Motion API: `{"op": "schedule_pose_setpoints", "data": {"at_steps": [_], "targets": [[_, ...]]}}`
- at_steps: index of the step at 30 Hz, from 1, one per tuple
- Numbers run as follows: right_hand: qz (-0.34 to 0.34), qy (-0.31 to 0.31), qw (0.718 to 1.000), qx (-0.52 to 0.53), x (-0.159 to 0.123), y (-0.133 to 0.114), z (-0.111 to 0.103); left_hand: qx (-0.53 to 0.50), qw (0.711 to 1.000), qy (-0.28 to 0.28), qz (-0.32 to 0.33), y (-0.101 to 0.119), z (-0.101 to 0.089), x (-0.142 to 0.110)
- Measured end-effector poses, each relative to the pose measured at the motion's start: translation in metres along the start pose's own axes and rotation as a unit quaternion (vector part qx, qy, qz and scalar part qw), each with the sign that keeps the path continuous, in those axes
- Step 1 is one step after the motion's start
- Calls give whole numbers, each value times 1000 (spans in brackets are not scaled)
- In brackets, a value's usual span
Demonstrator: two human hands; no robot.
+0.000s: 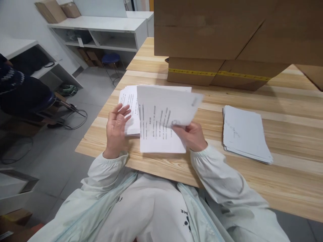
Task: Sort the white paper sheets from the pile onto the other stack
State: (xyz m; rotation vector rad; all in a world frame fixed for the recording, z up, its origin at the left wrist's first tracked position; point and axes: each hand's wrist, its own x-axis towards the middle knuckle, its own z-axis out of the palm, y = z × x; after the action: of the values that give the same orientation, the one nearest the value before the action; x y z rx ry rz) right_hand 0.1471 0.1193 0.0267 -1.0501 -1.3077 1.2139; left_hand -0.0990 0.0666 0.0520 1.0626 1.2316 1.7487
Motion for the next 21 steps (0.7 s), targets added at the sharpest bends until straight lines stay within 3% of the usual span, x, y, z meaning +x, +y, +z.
{"op": "schedule_pose_setpoints", "data": {"at_steps": [2, 4, 7, 9, 14, 21], "targets": [[-20, -27, 999, -19, -17, -9, -22, -106, 982, -89, -129, 2, 6, -1], [-15, -84, 995, -47, -31, -16, -38, -198, 922, -208, -261, 0, 17, -5], [14, -159, 985, -67, -43, -19, -49, -278, 837, -313, -351, -5, 33, -13], [14, -146, 986, -77, -46, -14, -50, -304, 823, -316, -361, -10, 39, -18], [-32, -42, 996, -71, -45, 9, -45, -307, 848, -255, -349, -21, 39, -22], [-21, -59, 996, -63, -49, 18, -42, -288, 828, -252, -410, -26, 45, -21]]}}
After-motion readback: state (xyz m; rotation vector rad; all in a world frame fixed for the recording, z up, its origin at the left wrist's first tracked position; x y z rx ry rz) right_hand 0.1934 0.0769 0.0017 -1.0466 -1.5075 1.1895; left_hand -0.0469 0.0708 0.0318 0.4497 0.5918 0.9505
